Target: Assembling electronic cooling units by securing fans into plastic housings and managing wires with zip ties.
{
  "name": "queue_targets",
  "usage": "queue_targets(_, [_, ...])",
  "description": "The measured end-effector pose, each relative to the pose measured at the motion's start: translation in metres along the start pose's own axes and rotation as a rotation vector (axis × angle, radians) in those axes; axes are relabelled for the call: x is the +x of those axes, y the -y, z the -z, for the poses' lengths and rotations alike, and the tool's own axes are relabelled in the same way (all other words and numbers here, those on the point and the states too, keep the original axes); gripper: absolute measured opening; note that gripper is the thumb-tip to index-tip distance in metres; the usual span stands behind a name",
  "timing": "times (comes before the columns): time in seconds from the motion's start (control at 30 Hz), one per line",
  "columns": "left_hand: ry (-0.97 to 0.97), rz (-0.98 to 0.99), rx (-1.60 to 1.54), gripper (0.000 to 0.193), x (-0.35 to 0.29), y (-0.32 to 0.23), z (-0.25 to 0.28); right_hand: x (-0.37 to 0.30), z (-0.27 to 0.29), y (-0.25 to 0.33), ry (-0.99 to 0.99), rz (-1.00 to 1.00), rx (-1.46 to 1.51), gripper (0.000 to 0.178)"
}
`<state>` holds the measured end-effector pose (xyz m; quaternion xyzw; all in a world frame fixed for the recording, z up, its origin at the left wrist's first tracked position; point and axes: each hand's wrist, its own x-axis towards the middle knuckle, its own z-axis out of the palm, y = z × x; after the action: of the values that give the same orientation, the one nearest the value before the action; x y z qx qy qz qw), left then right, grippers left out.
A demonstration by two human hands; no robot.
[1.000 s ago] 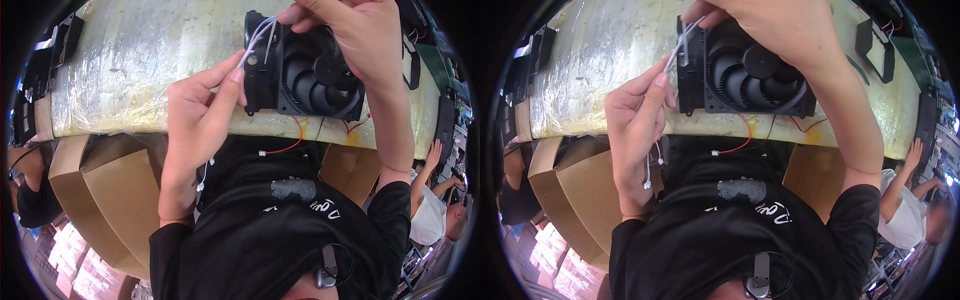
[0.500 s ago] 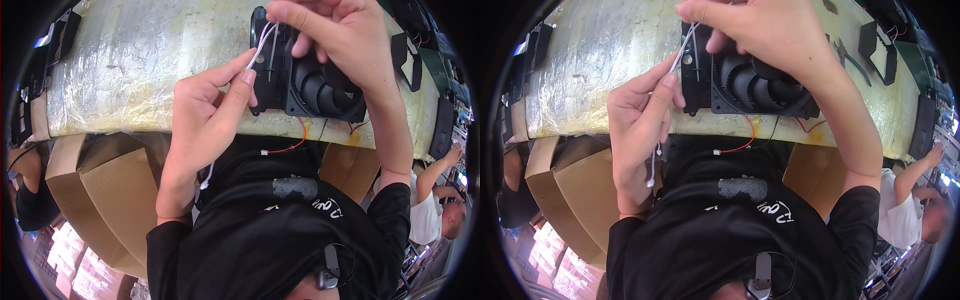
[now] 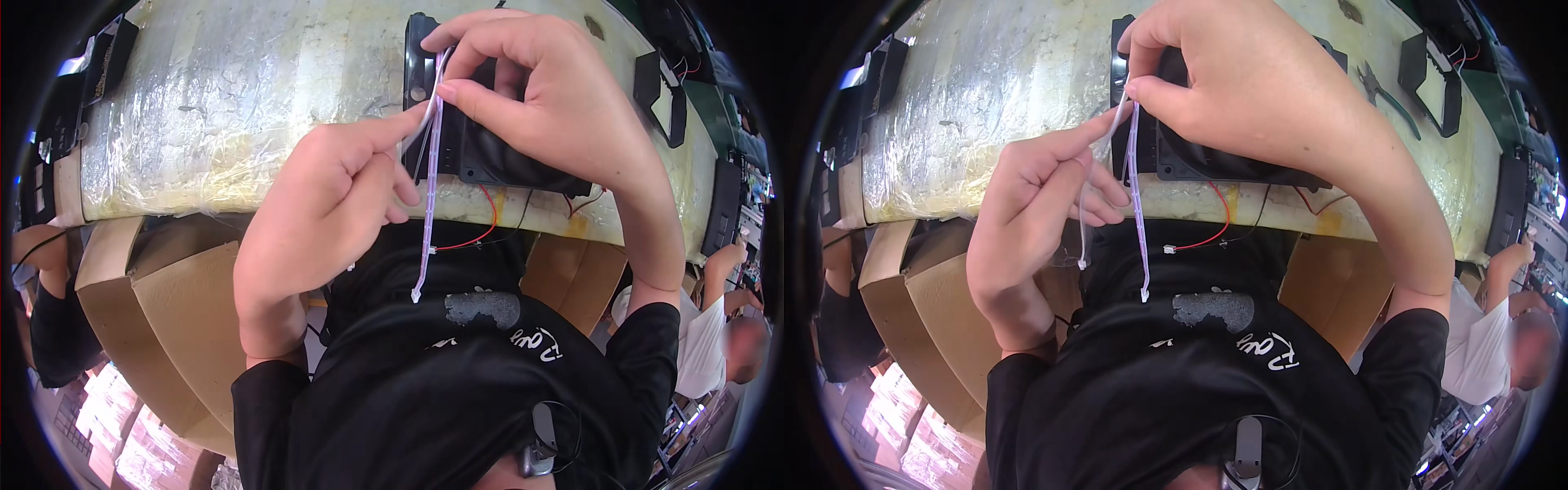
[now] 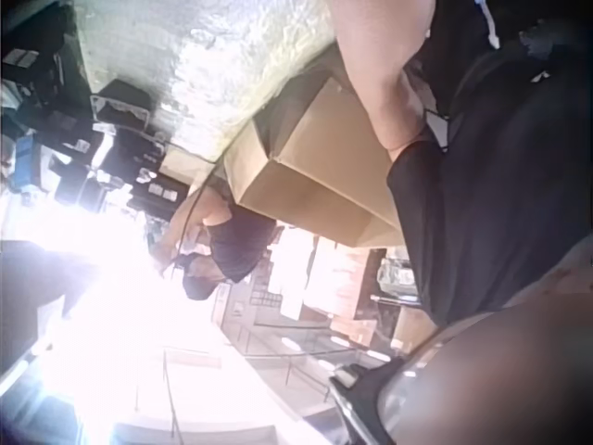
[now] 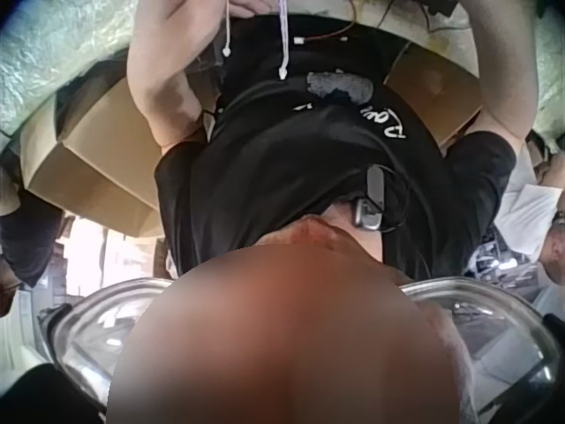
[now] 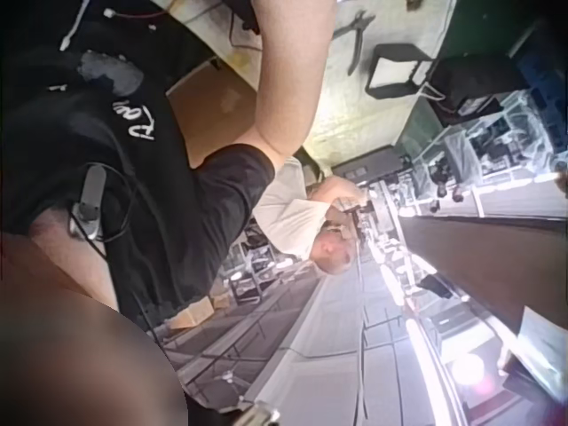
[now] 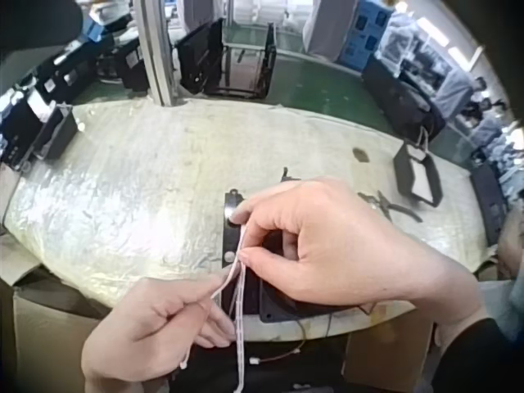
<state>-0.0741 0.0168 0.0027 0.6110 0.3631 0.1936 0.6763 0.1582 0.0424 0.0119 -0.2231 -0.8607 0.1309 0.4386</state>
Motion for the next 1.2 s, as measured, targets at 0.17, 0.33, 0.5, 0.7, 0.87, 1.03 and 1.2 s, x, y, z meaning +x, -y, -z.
queue_targets(0.17, [-0.050,0.070,0.204,0.034,0.006,-0.001,0.000,0.043,0.017,0.040,0.366,-0.813,-0.045,0.012])
queue_targets(0.33, [-0.180,-0.346,0.552,0.032,0.007,0.015,-0.008,0.042,0.017,0.042,0.381,-0.867,-0.045,0.012])
queue_targets(0.5, [-0.214,-0.289,0.420,0.030,0.005,0.014,-0.012,0.042,0.017,0.043,0.381,-0.846,-0.056,0.013])
queue_targets(0.7, [-0.171,-0.179,0.267,0.031,0.007,0.016,-0.011,0.043,0.017,0.043,0.379,-0.877,-0.060,0.015])
queue_targets(0.87, [-0.217,-0.238,0.319,0.031,0.010,0.014,-0.007,0.043,0.018,0.043,0.380,-0.901,-0.052,0.015])
queue_targets(1.03, [-0.132,-0.085,0.321,0.029,0.013,0.000,0.003,0.043,0.018,0.042,0.403,-0.899,-0.053,0.015])
queue_targets(1.2, [-0.104,-0.086,0.304,0.029,0.019,0.001,0.004,0.040,0.018,0.041,0.386,-0.879,-0.048,0.015])
